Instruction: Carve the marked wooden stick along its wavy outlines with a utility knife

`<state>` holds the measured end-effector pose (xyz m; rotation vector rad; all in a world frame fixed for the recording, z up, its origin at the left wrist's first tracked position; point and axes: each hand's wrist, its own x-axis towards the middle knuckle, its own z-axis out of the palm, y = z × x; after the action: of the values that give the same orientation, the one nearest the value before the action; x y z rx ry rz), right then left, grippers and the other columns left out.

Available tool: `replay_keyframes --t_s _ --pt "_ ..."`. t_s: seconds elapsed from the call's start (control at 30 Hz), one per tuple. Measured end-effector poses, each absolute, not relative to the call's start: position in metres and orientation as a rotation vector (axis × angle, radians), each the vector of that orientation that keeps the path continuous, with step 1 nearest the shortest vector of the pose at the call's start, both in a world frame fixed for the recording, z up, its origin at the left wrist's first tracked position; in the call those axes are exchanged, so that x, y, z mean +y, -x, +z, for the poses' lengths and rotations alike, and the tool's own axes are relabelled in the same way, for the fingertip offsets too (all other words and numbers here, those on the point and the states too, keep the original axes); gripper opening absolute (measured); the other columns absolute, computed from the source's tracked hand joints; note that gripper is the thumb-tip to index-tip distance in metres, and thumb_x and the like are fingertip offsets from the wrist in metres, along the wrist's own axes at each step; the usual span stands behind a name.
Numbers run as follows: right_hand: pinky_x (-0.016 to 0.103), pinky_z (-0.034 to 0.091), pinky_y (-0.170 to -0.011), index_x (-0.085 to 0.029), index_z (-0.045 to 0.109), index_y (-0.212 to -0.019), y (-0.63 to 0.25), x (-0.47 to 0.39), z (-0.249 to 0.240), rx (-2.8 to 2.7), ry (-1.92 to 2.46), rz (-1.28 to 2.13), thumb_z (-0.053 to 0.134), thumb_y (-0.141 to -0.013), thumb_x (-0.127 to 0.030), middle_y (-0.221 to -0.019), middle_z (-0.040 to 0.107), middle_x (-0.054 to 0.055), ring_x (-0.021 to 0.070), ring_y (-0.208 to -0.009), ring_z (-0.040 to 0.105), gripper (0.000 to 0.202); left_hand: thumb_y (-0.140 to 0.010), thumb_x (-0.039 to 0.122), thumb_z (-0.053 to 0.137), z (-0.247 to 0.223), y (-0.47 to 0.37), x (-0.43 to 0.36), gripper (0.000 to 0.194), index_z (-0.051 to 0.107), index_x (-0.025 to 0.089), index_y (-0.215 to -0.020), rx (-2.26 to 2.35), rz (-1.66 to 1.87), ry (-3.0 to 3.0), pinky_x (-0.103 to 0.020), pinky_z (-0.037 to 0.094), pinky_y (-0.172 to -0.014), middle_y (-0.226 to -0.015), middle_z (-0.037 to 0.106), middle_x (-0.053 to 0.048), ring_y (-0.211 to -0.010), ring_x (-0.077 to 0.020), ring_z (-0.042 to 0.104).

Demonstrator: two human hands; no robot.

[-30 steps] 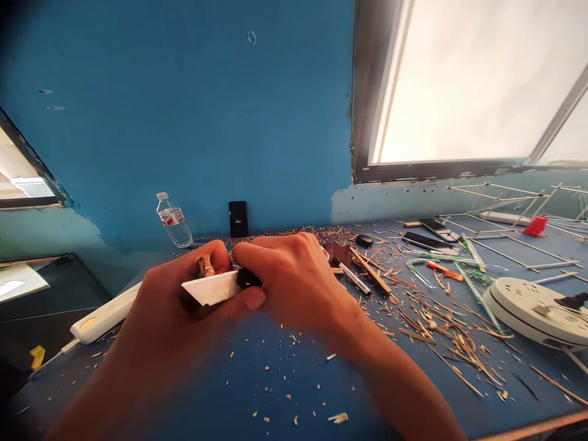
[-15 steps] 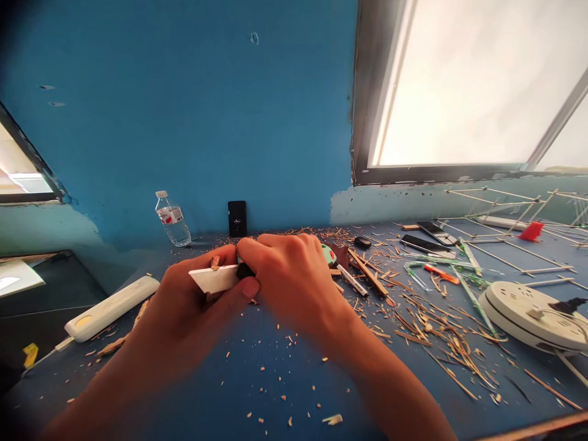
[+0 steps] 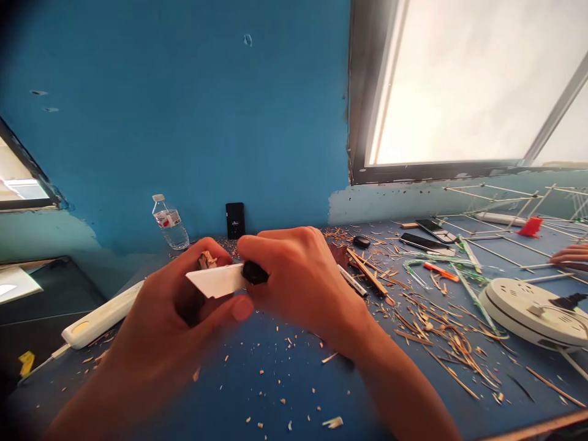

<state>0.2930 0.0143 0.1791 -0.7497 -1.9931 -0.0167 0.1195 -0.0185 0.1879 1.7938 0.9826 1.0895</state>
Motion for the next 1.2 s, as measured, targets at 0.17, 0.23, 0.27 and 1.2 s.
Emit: replay_keyframes --t_s 0.17,0.23,0.27,1.2 --pt "0.029 0.016 -0.053 -0.02 0.032 -0.066 -0.2901 0.0121 0.1802 -2.114 0.752 -0.013 0.052 -0.073 -0.007 -0.06 0.038 -0.008 0.0074 -0.055 0.028 0.025 -0.081 0.037 0.079 0.1862 -0.1192 -0.0194 0.04 0.042 0.024 -0.072 1.033 1.197 -2.069 -0.016 0.027 -0.038 -0.057 0.038 0.01 -0.046 -0.0066 0.032" --pt "0.029 0.016 -0.053 -0.02 0.032 -0.066 -0.2887 0.0126 0.1796 -2.135 0.758 0.007 0.053 -0.075 -0.008 -0.059 0.039 -0.008 0.007 -0.054 0.028 0.026 -0.083 0.039 0.078 0.1851 -0.1175 -0.0198 0.039 0.043 0.024 -0.072 1.075 1.238 -2.152 -0.015 0.029 -0.04 -0.059 0.042 0.01 -0.048 -0.0067 0.035" --pt "0.029 0.016 -0.053 -0.02 0.032 -0.067 -0.2881 0.0129 0.1793 -2.142 0.759 0.014 0.054 -0.076 -0.009 -0.059 0.039 -0.008 0.0069 -0.054 0.028 0.026 -0.084 0.039 0.077 0.1847 -0.1169 -0.0198 0.038 0.044 0.024 -0.072 1.096 1.248 -2.179 -0.015 0.031 -0.04 -0.059 0.044 0.01 -0.048 -0.0067 0.037" --pt "0.027 0.016 -0.053 -0.02 0.031 -0.067 -0.2843 0.0121 0.1749 -2.048 0.697 -0.133 0.047 -0.077 -0.01 -0.059 0.034 -0.008 0.0067 -0.053 0.026 0.022 -0.088 0.042 0.074 0.1813 -0.1149 -0.0184 0.038 0.042 0.025 -0.074 1.17 1.347 -2.402 -0.017 0.03 -0.04 -0.055 0.045 0.013 -0.044 -0.0061 0.04"
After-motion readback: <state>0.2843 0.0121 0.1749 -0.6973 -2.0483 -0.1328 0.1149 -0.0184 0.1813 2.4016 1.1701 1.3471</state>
